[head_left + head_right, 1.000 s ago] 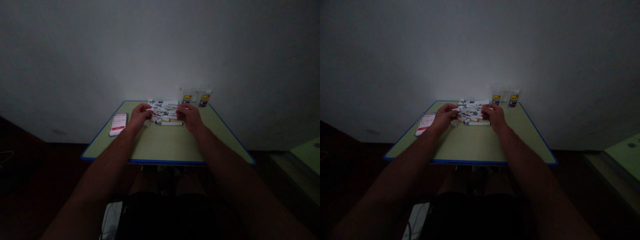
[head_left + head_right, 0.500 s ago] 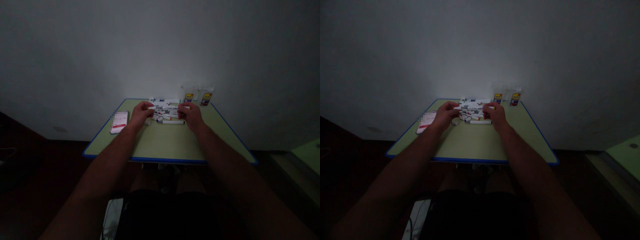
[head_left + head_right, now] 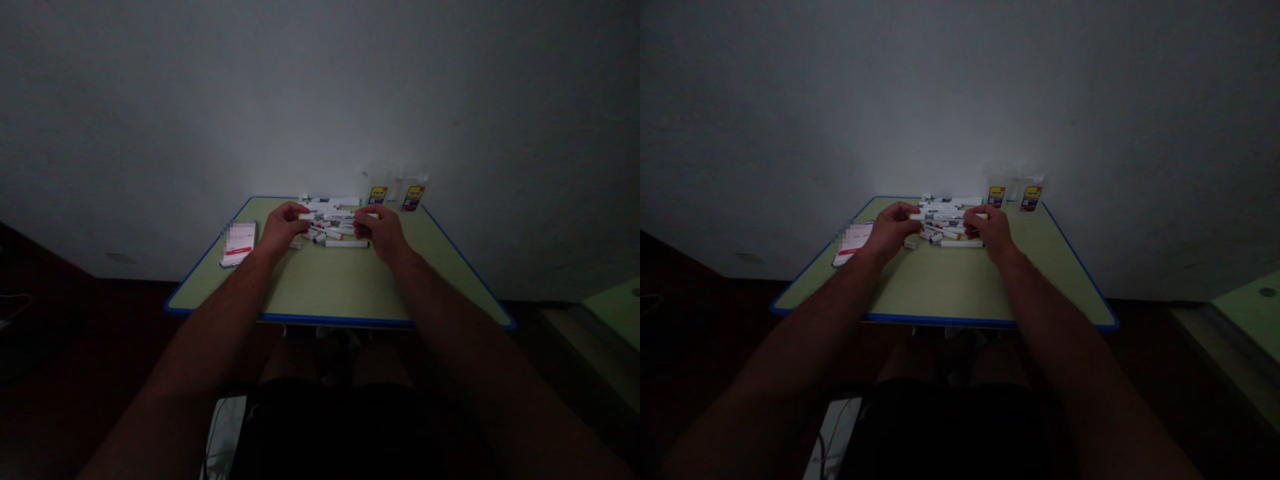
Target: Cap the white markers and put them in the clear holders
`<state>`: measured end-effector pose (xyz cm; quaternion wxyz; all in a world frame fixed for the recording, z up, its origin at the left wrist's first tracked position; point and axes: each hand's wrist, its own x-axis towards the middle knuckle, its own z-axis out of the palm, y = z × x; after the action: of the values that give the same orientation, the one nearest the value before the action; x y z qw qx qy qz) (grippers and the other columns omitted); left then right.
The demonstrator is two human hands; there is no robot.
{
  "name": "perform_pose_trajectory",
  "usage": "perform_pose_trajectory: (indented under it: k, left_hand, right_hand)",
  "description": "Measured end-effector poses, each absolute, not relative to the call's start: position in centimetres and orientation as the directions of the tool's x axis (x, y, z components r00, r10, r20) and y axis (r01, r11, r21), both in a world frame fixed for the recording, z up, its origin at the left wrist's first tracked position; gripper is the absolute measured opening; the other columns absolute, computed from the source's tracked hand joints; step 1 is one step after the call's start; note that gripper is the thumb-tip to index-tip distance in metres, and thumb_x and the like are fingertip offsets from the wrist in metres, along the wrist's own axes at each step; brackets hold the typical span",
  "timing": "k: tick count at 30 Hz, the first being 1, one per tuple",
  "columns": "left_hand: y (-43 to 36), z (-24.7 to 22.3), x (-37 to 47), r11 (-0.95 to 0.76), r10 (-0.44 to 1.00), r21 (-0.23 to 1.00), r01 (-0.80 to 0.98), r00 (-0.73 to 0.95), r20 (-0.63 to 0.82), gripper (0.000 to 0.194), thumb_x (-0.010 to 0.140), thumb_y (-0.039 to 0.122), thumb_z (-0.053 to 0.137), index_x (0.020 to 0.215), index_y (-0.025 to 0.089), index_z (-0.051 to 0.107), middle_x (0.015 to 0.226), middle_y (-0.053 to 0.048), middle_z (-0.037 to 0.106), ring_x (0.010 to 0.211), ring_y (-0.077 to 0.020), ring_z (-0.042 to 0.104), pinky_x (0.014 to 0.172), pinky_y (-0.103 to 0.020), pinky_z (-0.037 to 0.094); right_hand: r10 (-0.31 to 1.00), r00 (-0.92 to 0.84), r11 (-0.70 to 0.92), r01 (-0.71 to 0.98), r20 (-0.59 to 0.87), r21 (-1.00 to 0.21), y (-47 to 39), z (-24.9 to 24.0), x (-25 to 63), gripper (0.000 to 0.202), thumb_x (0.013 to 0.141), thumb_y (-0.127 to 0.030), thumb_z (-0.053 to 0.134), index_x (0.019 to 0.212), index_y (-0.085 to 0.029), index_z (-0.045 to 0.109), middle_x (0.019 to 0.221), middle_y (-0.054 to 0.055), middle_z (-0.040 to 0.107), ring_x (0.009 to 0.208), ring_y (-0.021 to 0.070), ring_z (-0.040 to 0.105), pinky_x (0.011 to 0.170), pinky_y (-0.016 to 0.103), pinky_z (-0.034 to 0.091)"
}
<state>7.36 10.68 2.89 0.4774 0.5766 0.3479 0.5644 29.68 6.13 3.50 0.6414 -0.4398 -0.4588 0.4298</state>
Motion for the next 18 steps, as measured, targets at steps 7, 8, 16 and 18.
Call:
perform_pose_trajectory:
  k: [7,8,16,18]
  left_hand:
    - [10.52,2.99,7.44,-0.304,0.937,0.944,-0.126,0.142,0.32,0.026,0.061,0.007,0.076,0.083,0.017,0.067,0.066,0.002,0.064,0.058,-0.0106,0.06,0.058,-0.025,0.052]
    - [10.52,2.98,7.45,-0.307,0.936,0.943,-0.125,0.143,0.323,0.026,0.061,0.008,0.076,0.083,0.016,0.067,0.066,0.002,0.064,0.058,-0.0105,0.06,0.058,-0.025,0.052]
    - [10.83,2.7,7.37,-0.32,0.927,0.933,-0.163,0.148,0.344,0.026,0.06,0.009,0.077,0.083,0.016,0.067,0.065,0.002,0.067,0.057,-0.0104,0.061,0.057,-0.023,0.052]
    - [10.82,2.71,7.37,-0.315,0.93,0.935,-0.161,0.144,0.338,0.026,0.061,0.01,0.077,0.084,0.016,0.067,0.065,0.002,0.067,0.057,-0.0106,0.062,0.057,-0.024,0.052]
  right_hand:
    - [0.961,0.189,0.23,-0.153,0.2,-0.961,6.31,3.34,29.61,0.02,0.07,-0.026,0.083,0.076,-0.019,0.066,0.062,0.0,0.07,0.049,0.0113,0.062,0.044,0.021,0.051]
    - [0.963,0.186,0.225,-0.153,0.195,-0.962,6.3,3.36,29.59,0.02,0.07,-0.027,0.083,0.076,-0.019,0.066,0.063,0.001,0.07,0.049,0.0114,0.063,0.044,0.021,0.051]
    - [0.98,0.114,0.183,-0.182,0.165,-0.966,6.11,3.58,29.46,0.019,0.071,-0.025,0.079,0.083,-0.017,0.067,0.065,0.002,0.072,0.051,0.0127,0.066,0.045,0.021,0.051]
    - [0.979,0.112,0.191,-0.19,0.172,-0.963,6.06,3.58,29.47,0.019,0.071,-0.024,0.077,0.085,-0.018,0.066,0.067,0.002,0.073,0.053,0.0135,0.068,0.045,0.021,0.051]
